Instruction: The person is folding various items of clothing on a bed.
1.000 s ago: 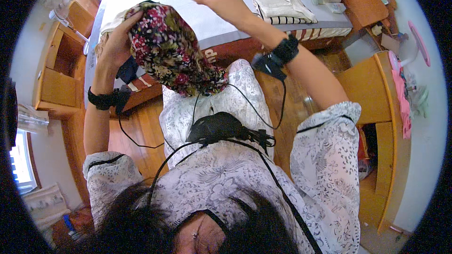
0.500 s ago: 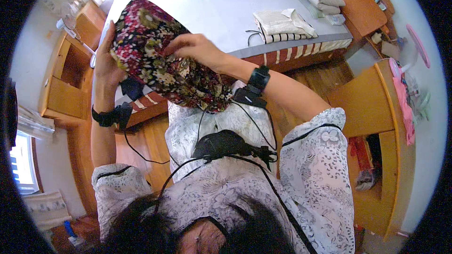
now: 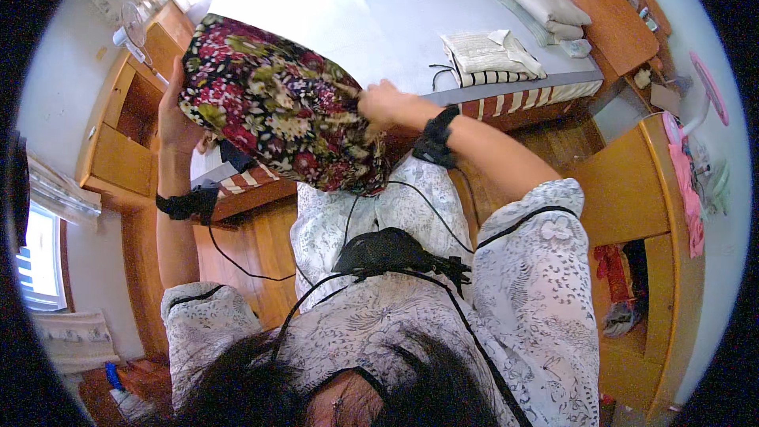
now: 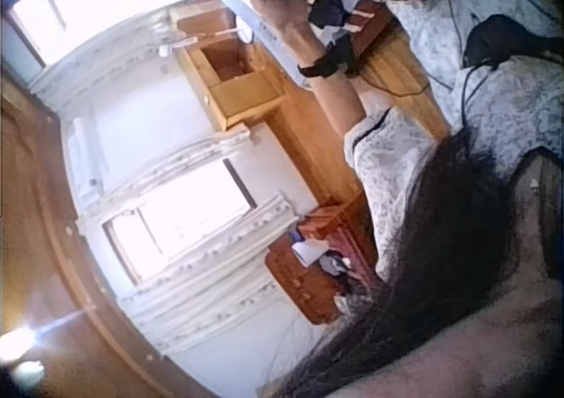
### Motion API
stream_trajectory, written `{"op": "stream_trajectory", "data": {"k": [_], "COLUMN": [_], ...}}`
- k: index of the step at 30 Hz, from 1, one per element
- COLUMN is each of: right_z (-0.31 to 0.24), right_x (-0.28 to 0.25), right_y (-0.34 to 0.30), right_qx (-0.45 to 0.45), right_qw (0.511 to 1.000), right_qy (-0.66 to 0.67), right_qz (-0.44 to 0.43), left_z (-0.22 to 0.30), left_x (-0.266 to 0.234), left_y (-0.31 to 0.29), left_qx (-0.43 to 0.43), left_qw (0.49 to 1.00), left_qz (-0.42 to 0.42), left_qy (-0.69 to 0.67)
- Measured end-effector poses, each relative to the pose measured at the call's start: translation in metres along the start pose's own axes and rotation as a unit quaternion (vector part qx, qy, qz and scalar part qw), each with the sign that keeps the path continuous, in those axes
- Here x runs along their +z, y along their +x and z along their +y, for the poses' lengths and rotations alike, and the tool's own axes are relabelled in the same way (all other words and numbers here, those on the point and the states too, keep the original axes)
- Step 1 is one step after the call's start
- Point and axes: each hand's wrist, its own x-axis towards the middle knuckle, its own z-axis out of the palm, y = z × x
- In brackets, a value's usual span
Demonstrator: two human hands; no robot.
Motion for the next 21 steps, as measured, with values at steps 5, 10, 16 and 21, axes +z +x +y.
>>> {"op": "stream_trajectory", "data": {"k": [5,10,16,21], "right_z": [0.089,0.094,0.068,0.045], "right_x": [-0.042,-0.107,-0.115,-0.133], "right_y": [-0.045,-0.105,-0.105,-0.098], "right_qx": [-0.094,-0.101,-0.140,-0.265], "right_qw": [0.860,0.610,0.499,0.467], "right_qy": [0.395,0.664,0.796,0.807], "right_qz": [0.308,0.420,0.312,0.243], "left_z": [0.026,0.014,0.004,-0.007], "left_x": [-0.063,-0.095,-0.090,-0.058], "left_y": [-0.012,-0.014,0.015,0.029], "left_qx": [0.059,-0.090,-0.056,0.071], "left_qw": [0.979,0.921,0.965,0.863], "left_qz": [0.159,0.176,0.165,0.229], "left_qy": [0.113,0.337,0.197,0.446]}}
